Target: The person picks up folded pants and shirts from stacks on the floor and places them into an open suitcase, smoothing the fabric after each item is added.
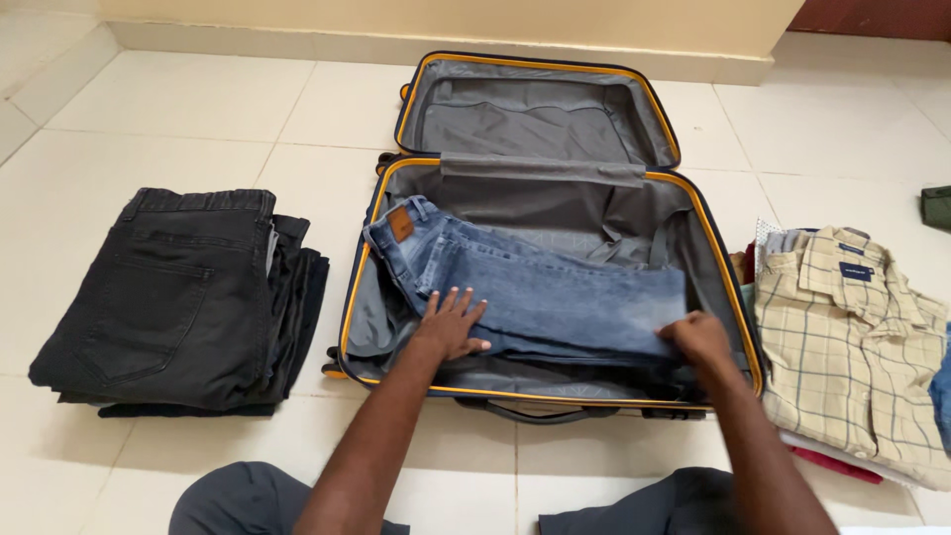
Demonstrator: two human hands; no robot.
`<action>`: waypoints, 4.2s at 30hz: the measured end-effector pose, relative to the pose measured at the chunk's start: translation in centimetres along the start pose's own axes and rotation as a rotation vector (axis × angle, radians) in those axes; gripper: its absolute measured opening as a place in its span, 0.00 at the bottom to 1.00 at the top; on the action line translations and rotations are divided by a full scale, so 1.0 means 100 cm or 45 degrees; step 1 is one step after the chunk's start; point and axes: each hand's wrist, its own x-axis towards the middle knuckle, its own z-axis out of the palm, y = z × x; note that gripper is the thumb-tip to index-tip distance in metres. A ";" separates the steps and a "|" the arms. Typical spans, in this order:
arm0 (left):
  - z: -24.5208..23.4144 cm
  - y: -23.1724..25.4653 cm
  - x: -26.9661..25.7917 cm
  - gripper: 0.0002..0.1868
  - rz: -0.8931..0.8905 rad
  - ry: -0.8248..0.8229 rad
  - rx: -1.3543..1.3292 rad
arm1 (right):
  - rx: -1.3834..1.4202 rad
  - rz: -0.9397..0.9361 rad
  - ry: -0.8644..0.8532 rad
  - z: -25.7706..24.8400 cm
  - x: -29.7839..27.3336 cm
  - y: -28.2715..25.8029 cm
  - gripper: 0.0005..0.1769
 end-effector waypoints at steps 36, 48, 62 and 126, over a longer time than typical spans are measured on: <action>-0.028 0.338 0.065 0.24 -0.004 0.179 -0.871 | -1.057 -1.326 -0.251 -0.079 -0.025 -0.020 0.16; 0.040 0.318 0.140 0.20 -0.108 -0.048 -0.757 | -1.118 -1.475 -0.032 -0.069 -0.006 -0.018 0.12; 0.056 0.288 0.151 0.23 -0.394 -0.152 -1.351 | -0.999 -1.680 -0.241 -0.023 0.041 -0.004 0.18; 0.051 0.339 0.175 0.25 -0.535 0.372 0.056 | -0.333 -1.403 -0.313 0.021 0.089 -0.026 0.24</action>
